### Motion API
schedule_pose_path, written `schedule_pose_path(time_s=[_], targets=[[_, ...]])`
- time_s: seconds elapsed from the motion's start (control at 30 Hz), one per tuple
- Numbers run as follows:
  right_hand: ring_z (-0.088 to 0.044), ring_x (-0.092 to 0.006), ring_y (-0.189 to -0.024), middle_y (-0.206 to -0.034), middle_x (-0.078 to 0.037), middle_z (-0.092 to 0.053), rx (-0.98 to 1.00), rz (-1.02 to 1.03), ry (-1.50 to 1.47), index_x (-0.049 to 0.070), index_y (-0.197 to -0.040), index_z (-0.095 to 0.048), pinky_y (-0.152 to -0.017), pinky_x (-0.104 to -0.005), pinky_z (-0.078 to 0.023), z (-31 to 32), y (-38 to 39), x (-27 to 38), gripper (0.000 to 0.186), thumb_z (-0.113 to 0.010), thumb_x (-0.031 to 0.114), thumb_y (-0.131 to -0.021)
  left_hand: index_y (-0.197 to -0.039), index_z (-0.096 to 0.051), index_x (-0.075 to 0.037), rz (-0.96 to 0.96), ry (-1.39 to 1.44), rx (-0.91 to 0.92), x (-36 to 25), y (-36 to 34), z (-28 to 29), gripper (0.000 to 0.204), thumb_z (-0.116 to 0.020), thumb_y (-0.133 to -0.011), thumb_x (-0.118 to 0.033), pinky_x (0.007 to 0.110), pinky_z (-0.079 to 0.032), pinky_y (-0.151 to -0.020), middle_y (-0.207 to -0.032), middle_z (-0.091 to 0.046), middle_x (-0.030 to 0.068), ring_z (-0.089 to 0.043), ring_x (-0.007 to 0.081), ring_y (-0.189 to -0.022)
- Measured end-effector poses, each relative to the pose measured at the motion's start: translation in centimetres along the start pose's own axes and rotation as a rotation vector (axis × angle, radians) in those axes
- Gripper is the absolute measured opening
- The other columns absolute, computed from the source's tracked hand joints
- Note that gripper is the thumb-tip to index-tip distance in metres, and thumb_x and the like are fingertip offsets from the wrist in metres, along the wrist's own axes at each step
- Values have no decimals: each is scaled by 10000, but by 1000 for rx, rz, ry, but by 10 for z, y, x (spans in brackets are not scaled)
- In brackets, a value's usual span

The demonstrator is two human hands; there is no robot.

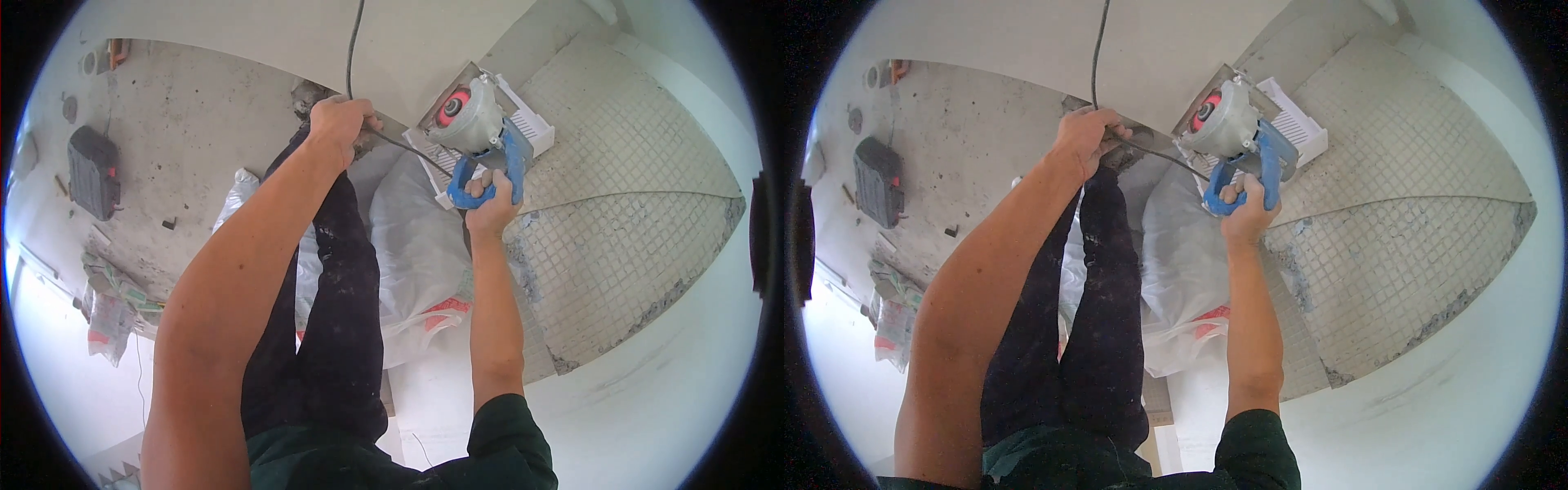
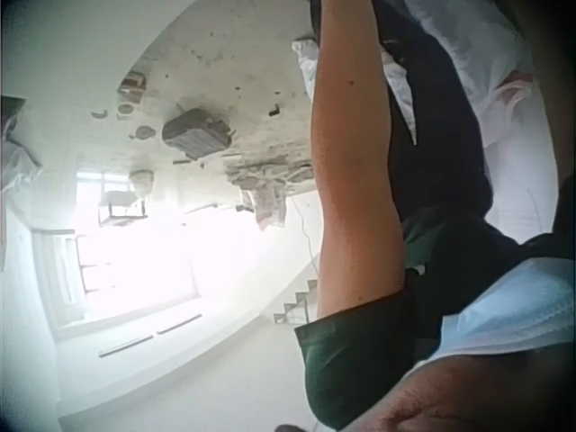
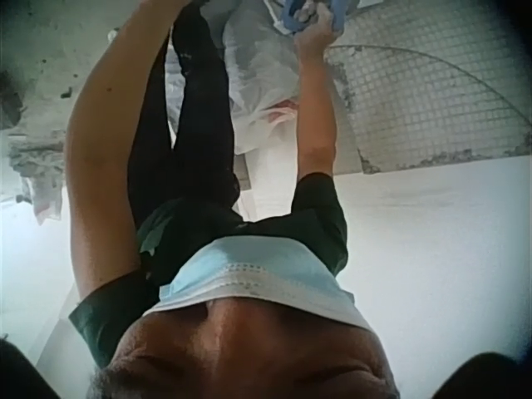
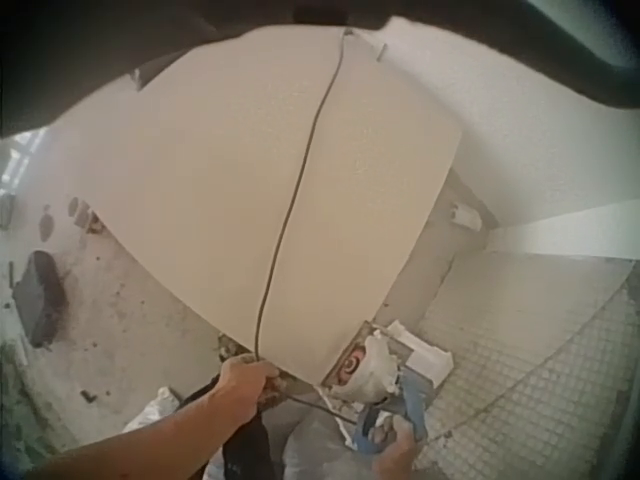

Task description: Cutting a large porcelain tile using a handheld electric tile cutter.

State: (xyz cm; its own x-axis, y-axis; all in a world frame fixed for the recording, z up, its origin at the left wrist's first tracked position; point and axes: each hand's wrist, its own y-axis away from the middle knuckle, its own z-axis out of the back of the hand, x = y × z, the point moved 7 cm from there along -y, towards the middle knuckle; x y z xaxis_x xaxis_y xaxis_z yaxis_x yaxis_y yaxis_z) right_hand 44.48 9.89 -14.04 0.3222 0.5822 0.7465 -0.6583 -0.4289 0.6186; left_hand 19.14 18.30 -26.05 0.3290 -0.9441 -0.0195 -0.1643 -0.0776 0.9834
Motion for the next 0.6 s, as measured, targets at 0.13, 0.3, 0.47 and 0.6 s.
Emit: schedule_pose_path(time_s=[0.13,0.3,0.47,0.6], targets=[[-464,-179,-523,-682,-50,-491,-2,-6,-5,60,-822,-509,-558,-374,-436,-3,2,0,84,-566,118,-842,-863,-586,32,-9,10,5,0,-2,2,45,-603,-823,20,350,-562,-694,-786,-605,110,-639,235,-718],[-465,-178,-522,-682,-51,-493,0,-3,4,55,-822,-507,-554,-374,-435,4,0,-2,91,-570,118,-841,-866,-583,34,-5,29,6,-2,4,-3,48,-603,-824,19,343,-553,-711,-791,-595,104,-631,234,-718],[-439,-165,-488,-648,-42,-465,-34,-9,-47,51,-770,-502,-505,-337,-416,-4,3,-1,76,-564,55,-814,-867,-581,31,-10,9,12,-2,3,0,51,-603,-824,17,344,-555,-703,-792,-593,104,-633,234,-721],[-435,-161,-487,-647,-41,-464,-32,-1,-47,53,-765,-502,-502,-331,-411,-7,5,1,75,-560,52,-813,-864,-577,28,-7,1,18,-2,2,0,48,-603,-828,10,352,-554,-708,-790,-593,107,-635,236,-719]])
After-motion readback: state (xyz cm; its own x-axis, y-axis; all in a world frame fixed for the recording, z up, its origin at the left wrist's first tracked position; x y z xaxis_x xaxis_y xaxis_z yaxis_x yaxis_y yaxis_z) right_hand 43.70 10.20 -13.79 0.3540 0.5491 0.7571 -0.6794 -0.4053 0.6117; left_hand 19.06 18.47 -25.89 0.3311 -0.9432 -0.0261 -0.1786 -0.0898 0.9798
